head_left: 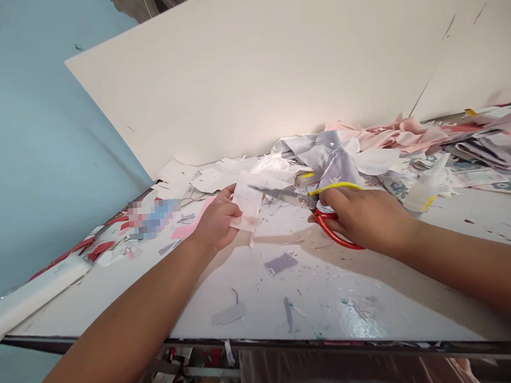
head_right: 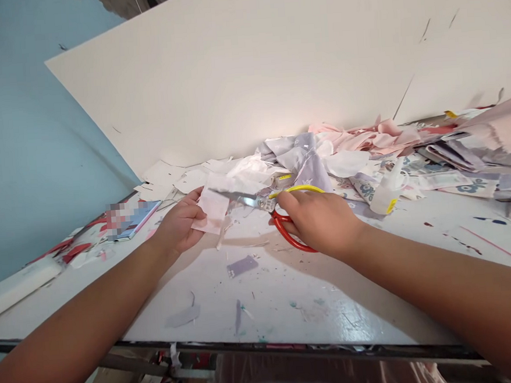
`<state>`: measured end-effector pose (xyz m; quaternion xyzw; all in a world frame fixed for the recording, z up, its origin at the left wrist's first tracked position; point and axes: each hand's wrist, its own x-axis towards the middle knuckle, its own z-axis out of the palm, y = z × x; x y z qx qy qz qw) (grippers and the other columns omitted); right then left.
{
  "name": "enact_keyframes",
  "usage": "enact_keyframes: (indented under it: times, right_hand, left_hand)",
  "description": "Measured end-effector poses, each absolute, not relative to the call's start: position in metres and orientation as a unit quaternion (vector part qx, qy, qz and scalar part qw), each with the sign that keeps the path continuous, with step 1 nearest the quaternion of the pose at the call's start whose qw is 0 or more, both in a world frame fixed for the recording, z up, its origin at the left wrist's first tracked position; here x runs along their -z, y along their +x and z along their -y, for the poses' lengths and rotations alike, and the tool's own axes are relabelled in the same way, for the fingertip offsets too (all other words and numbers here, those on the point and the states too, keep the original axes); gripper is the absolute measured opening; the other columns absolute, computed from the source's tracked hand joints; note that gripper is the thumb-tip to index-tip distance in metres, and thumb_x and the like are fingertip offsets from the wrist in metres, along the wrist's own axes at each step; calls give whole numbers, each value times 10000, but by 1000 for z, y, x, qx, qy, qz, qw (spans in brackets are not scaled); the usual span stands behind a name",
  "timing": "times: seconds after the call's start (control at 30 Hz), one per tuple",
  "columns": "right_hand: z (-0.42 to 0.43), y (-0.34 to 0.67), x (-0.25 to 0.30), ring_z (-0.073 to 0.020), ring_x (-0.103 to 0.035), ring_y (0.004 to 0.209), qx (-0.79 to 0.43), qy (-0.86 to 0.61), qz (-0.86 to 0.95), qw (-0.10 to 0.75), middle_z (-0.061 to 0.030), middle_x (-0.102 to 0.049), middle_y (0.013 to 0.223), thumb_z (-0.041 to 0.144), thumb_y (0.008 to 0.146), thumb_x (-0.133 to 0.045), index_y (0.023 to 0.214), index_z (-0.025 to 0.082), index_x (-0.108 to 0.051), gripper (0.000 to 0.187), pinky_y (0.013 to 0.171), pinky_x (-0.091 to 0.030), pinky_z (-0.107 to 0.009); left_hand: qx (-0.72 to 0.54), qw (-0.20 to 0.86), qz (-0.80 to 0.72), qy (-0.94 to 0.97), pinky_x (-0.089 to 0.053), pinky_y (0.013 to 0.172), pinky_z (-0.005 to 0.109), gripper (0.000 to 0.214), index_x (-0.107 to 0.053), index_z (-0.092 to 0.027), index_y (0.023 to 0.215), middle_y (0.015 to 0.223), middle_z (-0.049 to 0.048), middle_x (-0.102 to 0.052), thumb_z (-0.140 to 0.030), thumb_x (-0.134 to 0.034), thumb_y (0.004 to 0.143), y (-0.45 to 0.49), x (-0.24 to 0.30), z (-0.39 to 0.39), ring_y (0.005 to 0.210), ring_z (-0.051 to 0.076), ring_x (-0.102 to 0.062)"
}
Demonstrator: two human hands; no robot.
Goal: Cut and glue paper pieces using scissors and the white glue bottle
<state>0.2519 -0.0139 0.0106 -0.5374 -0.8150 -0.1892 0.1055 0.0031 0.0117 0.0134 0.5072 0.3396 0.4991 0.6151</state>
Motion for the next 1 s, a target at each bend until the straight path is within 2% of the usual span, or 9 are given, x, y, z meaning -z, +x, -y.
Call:
enact_keyframes:
  times: [0.07, 0.17, 0.27, 0.37, 0.53, 0.67, 0.73, 0.83, 1.0]
  right_hand:
    - [9, 254, -10, -217, -555, 554, 125, -590, 789, 114, -72, -619, 698, 473, 824, -335, 893, 189, -462, 319, 405, -225, -248]
    - [1, 260, -7, -218, -539, 503, 38, -644, 760, 83, -57, -590, 617, 437, 799, -356, 873, 208, -431, 252, 395, -275, -257]
    - [-4, 264, -4, -224, -551, 541, -6, -657, 751, 57, -68, -600, 671, 412, 759, -408, 866, 210, -424, 229, 416, -308, -268]
    - [-4, 265, -4, -223, -557, 577, -24, -646, 761, 52, -69, -612, 724, 427, 739, -421, 888, 204, -432, 268, 430, -322, -272]
    - [0, 264, -11, -232, -568, 689, -17, -622, 779, 77, -82, -611, 851, 398, 725, -436, 890, 201, -485, 262, 486, -334, -277]
    - [7, 260, -17, -220, -550, 708, 1, -606, 779, 162, -66, -592, 849, 371, 739, -442, 868, 209, -495, 214, 520, -345, -289]
    - [13, 254, -18, -179, -543, 698, -75, -572, 775, 258, -48, -578, 882, 365, 778, -419, 926, 219, -465, 212, 553, -381, -288]
    - [22, 241, -14, -148, -544, 742, -263, -500, 735, 375, -39, -544, 971, 433, 789, -442, 1030, 243, -404, 310, 603, -432, -275]
    - [26, 222, -7, -134, -547, 759, -522, -420, 634, 386, -29, -567, 900, 427, 718, -565, 876, 197, -502, 286, 626, -462, -256]
  left_hand:
    - [-481, 616, -347, 518, -417, 814, 461, 643, -418, -188, 1151, 1035, 80, -597, 14, -449, 541, 1, -15, -13, 997, 263, -545]
    - [-451, 630, -343, 531, -435, 771, 436, 550, -438, -192, 1138, 1002, 84, -608, -52, -480, 607, 2, -17, -11, 942, 257, -565]
    - [-422, 637, -354, 539, -440, 741, 379, 378, -490, -197, 1078, 959, 85, -609, -196, -534, 703, 5, -18, -8, 884, 231, -581]
    - [-405, 602, -415, 549, -442, 677, 318, 321, -543, -228, 1011, 956, 61, -587, -342, -580, 714, 8, -19, -4, 815, 186, -579]
    - [-373, 561, -469, 571, -424, 601, 251, 327, -576, -232, 935, 893, 29, -577, -400, -630, 660, 14, -20, 4, 745, 136, -555]
    - [-364, 482, -517, 607, -327, 456, 187, 315, -587, -235, 920, 650, -37, -521, -410, -620, 660, 22, -20, 12, 506, 62, -462]
    - [-388, 467, -520, 601, -305, 427, 187, 313, -585, -233, 917, 600, -50, -498, -413, -611, 663, 28, -18, 17, 450, 52, -425]
    - [-463, 502, -477, 553, -417, 549, 229, 338, -540, -236, 974, 744, -12, -574, -403, -591, 685, 39, -15, 23, 619, 108, -549]
    - [-478, 599, -405, 500, -450, 603, 280, 377, -445, -229, 1057, 875, 37, -597, -384, -560, 733, 52, -12, 33, 738, 164, -586]
